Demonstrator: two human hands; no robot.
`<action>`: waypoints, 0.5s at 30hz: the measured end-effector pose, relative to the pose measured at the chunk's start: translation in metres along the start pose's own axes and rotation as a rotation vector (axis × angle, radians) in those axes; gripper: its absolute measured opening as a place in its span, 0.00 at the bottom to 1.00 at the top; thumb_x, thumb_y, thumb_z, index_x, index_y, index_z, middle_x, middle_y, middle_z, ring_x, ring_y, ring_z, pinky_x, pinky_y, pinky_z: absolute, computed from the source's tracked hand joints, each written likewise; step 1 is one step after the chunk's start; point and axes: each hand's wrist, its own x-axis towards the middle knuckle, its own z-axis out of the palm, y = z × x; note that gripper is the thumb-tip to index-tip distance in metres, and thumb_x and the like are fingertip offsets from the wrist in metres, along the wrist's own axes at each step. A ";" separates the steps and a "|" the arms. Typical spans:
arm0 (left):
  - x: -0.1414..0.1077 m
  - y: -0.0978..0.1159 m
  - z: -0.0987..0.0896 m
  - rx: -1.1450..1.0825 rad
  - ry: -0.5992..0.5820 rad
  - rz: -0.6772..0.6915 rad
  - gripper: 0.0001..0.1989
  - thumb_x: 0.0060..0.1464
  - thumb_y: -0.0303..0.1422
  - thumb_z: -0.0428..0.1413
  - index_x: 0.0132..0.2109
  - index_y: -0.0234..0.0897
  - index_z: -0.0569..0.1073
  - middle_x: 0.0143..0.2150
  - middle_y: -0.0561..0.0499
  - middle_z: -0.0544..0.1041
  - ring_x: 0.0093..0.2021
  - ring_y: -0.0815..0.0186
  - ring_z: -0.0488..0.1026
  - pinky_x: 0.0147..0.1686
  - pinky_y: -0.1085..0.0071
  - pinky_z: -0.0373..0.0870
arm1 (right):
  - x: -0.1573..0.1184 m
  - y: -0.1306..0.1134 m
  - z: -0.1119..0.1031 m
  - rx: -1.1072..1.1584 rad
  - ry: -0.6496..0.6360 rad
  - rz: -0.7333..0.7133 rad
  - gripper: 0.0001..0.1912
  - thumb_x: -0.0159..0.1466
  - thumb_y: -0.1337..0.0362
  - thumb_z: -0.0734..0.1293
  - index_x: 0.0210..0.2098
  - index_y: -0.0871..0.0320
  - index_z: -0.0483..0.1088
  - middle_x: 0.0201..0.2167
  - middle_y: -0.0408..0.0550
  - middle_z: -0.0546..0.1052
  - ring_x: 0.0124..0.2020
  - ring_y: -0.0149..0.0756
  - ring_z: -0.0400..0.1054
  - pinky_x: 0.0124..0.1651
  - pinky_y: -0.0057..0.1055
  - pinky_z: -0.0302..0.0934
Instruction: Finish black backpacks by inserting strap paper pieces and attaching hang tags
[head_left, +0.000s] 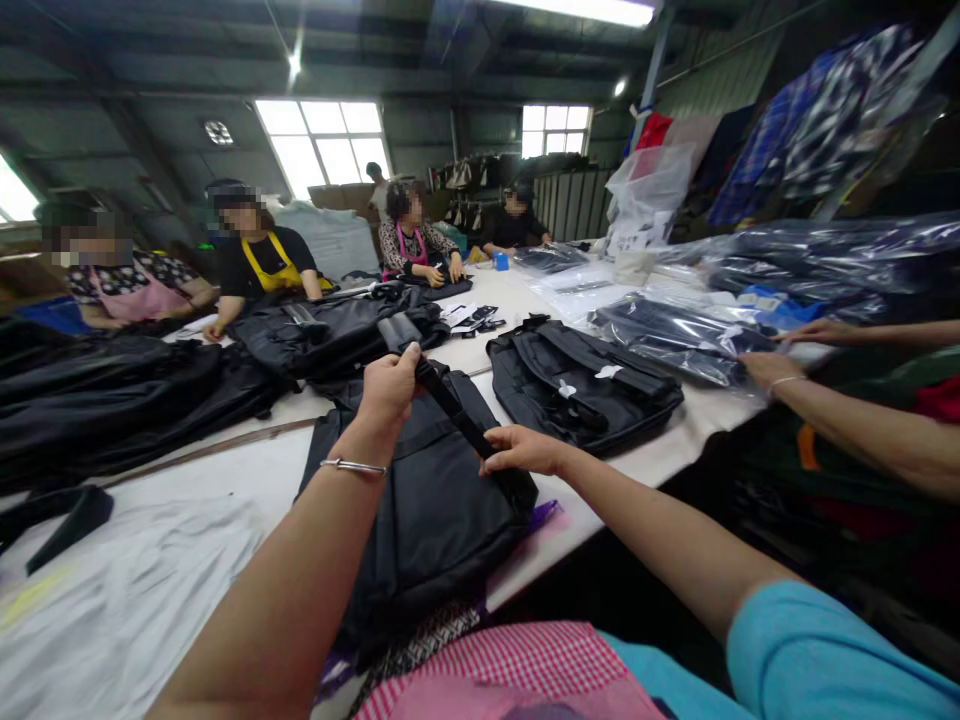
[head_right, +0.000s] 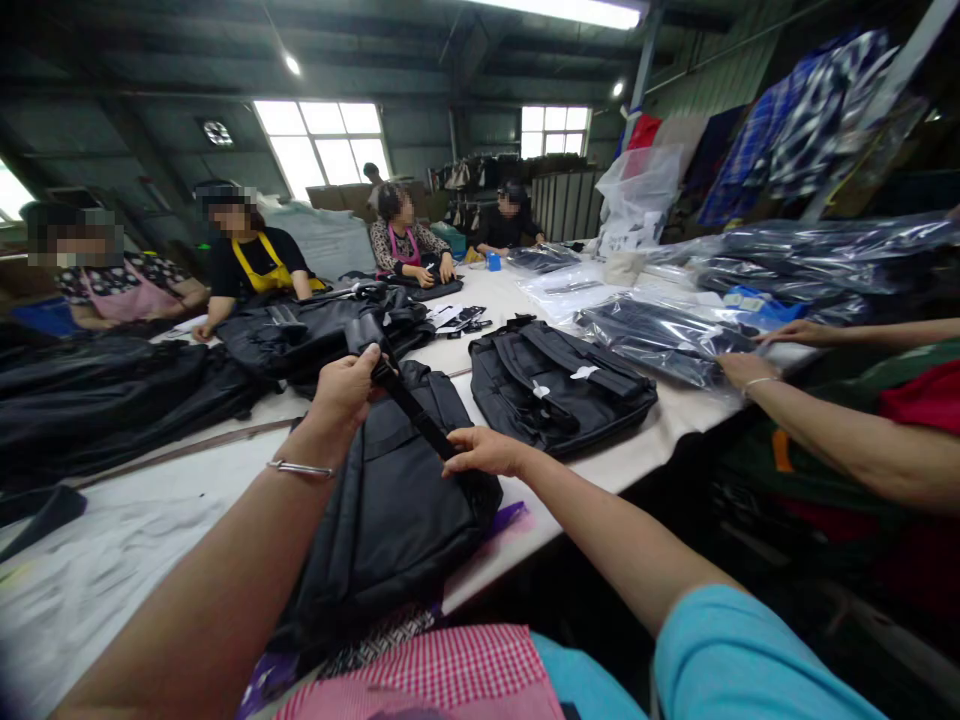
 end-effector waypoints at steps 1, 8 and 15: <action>0.001 0.001 -0.001 0.007 0.002 -0.001 0.18 0.41 0.43 0.64 0.27 0.31 0.71 0.24 0.51 0.73 0.24 0.66 0.72 0.25 0.69 0.71 | -0.001 0.002 -0.002 -0.011 -0.006 0.006 0.18 0.51 0.61 0.74 0.39 0.61 0.71 0.35 0.46 0.78 0.39 0.35 0.72 0.48 0.34 0.62; 0.004 0.002 -0.013 0.085 -0.002 -0.060 0.22 0.37 0.48 0.65 0.28 0.31 0.73 0.24 0.50 0.74 0.25 0.63 0.73 0.25 0.66 0.72 | -0.012 -0.009 0.016 -0.679 0.167 -0.101 0.19 0.52 0.69 0.69 0.45 0.57 0.72 0.42 0.48 0.76 0.43 0.40 0.69 0.49 0.37 0.62; 0.002 0.003 -0.019 0.043 -0.030 -0.081 0.22 0.38 0.48 0.65 0.29 0.31 0.74 0.23 0.50 0.74 0.26 0.63 0.74 0.27 0.66 0.72 | -0.021 -0.001 0.036 -0.890 0.475 -0.221 0.12 0.56 0.68 0.66 0.40 0.57 0.74 0.40 0.51 0.76 0.44 0.41 0.68 0.50 0.35 0.59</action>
